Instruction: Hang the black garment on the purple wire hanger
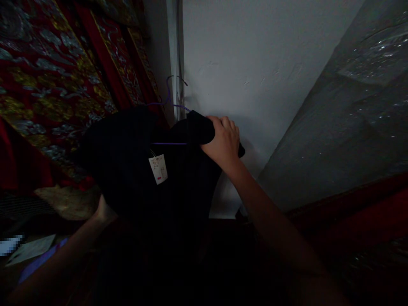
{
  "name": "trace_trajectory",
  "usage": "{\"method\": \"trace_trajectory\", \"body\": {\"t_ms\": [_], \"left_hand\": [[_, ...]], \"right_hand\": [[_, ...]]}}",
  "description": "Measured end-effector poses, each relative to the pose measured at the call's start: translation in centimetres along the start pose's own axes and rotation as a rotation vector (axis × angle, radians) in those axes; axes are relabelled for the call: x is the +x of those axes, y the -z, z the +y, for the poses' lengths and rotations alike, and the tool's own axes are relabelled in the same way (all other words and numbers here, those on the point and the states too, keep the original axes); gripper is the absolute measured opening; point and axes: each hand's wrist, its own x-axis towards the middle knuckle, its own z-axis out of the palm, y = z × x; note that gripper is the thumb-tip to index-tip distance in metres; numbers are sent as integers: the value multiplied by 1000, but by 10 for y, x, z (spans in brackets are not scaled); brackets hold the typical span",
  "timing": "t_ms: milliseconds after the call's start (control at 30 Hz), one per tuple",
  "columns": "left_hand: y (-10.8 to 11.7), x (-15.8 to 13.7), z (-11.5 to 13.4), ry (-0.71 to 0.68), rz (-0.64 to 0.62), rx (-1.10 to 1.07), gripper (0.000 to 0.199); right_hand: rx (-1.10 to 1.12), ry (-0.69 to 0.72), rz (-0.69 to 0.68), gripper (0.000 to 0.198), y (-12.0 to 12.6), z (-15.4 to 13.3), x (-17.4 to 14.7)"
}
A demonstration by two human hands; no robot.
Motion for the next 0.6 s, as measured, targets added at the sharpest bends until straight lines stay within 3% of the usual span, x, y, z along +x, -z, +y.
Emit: {"method": "trace_trajectory", "body": {"t_ms": [133,267,400,533,600], "left_hand": [[-12,-11,-12,-94,122,-113,69],[-4,-21,-36,-171,174,-6,72],[5,-36,-52,-44,101,202,70],[-6,-55,-57,24,102,145,62],[-14,-65,-59,70,128,97,57]], "right_hand": [[-23,-30,-25,66,7,4,-13],[-27,-54,-71,73,6,1,-36],[-9,-142,-62,78,1,-4,-63],[57,-263,106,77,-6,-20,-97],[241,-284,182,63,-13,-38,-120]]}}
